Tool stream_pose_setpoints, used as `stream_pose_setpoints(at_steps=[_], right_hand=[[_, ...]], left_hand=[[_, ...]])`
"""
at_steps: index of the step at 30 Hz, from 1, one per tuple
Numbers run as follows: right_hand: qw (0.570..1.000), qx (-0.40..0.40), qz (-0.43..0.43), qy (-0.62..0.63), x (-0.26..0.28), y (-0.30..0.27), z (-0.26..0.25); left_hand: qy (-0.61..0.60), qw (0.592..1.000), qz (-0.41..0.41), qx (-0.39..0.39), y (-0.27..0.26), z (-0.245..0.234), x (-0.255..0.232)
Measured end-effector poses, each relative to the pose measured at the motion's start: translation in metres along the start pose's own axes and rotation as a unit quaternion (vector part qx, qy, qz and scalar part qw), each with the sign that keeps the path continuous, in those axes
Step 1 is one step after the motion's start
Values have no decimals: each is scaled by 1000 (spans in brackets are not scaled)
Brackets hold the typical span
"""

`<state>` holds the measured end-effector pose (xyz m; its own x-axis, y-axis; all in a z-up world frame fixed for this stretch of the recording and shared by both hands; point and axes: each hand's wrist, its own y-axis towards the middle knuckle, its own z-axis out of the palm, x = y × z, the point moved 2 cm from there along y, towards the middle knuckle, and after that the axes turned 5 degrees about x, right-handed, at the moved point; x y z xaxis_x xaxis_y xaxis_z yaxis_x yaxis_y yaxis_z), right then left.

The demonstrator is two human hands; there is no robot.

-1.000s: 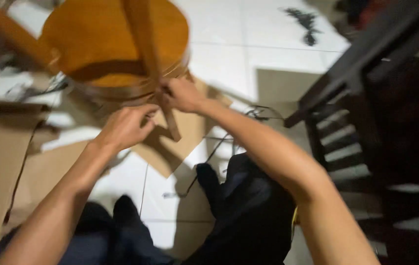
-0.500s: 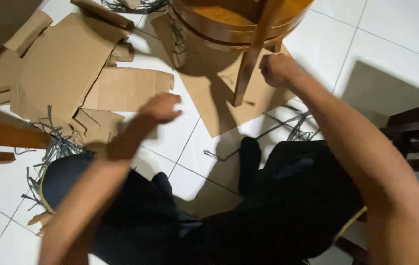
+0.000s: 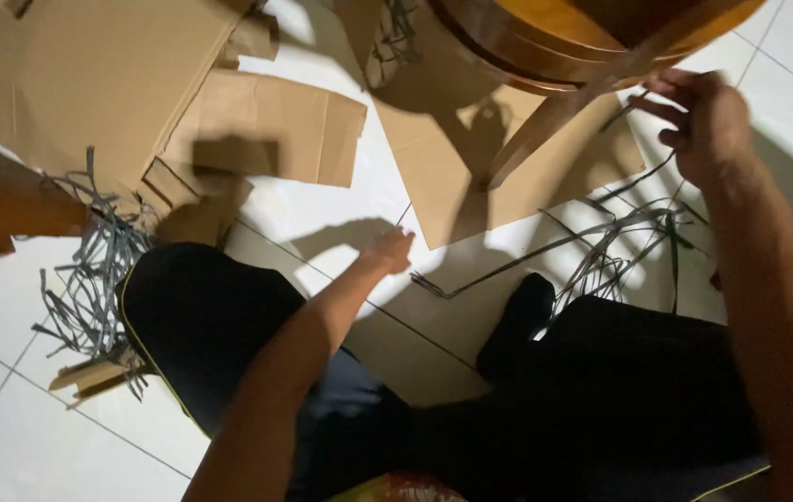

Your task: Wrapping the legs of a wooden chair with cardboard pieces and securing them with string

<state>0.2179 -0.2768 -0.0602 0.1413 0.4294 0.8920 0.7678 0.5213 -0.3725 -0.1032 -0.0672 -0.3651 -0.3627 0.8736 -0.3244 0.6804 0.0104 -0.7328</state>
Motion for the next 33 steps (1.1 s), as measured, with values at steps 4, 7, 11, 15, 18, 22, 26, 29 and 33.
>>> stream_pose_setpoints(at_steps=[4, 7, 11, 15, 18, 22, 26, 29, 33], right_hand=[[996, 22, -26, 84, 8, 12, 11], [996, -1, -22, 85, 4, 25, 18], [990, -30, -22, 139, -21, 51, 15], [979, -126, 66, 146, -33, 31, 60], [994, -47, -4, 97, -37, 19, 75], [997, -35, -54, 34, -58, 11, 78], [961, 47, -270, -25, -79, -14, 104], [979, 111, -168, -9, -108, -11, 133], [971, 175, -51, -153, -71, -66, 207]], left_hand=[[-177, 965, -108, -162, 28, -13, 56], [-270, 918, -148, -252, 36, -9, 86], [-342, 880, -182, -276, 9, -8, 99], [-344, 885, -173, -262, -14, 2, 111], [-323, 896, -165, -257, -18, 33, 128], [-298, 902, -187, -249, -46, 59, 139], [-336, 840, -196, -379, -53, 96, 167], [-328, 756, -300, -480, -85, 98, 190], [-260, 705, -419, -510, -101, 125, 255]])
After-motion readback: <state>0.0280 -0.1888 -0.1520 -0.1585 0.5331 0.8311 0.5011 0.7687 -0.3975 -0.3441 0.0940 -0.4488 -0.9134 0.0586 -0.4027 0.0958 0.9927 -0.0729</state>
